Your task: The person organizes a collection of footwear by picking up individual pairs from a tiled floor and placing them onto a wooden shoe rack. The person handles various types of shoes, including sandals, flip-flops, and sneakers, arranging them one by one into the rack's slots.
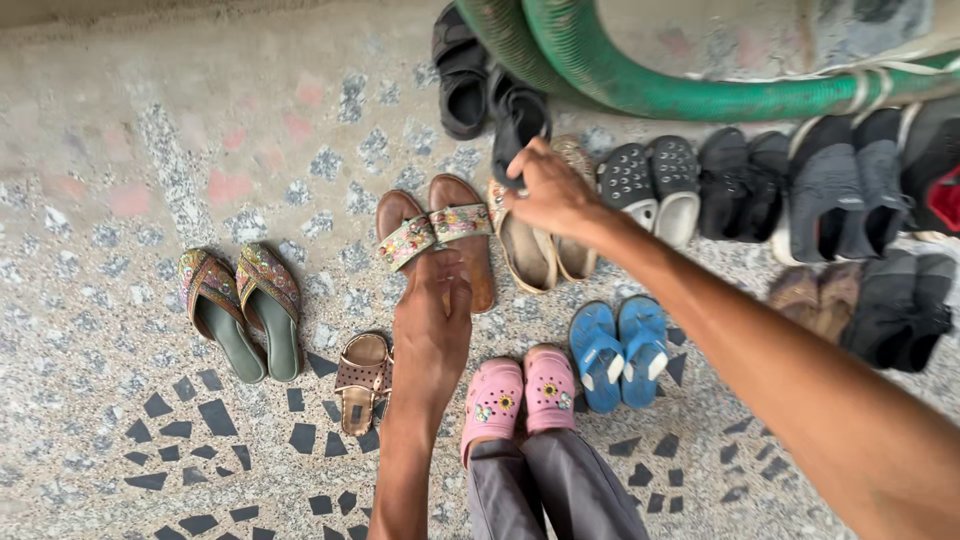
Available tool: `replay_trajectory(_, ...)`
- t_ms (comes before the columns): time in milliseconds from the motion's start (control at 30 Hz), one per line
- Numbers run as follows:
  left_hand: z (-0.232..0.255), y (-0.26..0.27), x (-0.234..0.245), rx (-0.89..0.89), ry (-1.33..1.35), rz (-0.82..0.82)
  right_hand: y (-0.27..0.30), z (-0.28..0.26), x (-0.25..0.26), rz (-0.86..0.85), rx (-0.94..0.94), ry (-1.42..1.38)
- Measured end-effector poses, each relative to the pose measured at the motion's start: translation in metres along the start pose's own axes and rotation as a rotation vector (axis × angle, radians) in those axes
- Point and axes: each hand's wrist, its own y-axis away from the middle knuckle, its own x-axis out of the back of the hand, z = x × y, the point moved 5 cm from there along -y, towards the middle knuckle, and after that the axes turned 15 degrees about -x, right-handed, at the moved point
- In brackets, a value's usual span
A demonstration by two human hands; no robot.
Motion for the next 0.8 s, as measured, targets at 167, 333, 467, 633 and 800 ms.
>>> replay_trajectory(167, 0.017, 0.002, -0.009, 0.118, -0.085, -0.018, 0.095, -0.027, 0.038, -0.041, -0.025, -0.111)
replay_trajectory(333, 0.043, 0.013, -0.021, 0.411, 0.019, -0.094, 0.193, -0.057, 0.094, -0.079, 0.014, -0.19)
replay_trajectory(467, 0.072, 0.034, -0.039, 0.276, 0.149, -0.117, 0.258, -0.066, 0.118, -0.146, -0.08, -0.184)
replay_trajectory(633, 0.108, 0.052, -0.051, 0.283, 0.081, -0.23, 0.333, -0.073, 0.145, 0.005, -0.036, -0.202)
replay_trajectory(800, 0.148, 0.077, -0.063, 0.071, -0.078, -0.323, 0.393, -0.068, 0.158, 0.104, -0.043, -0.2)
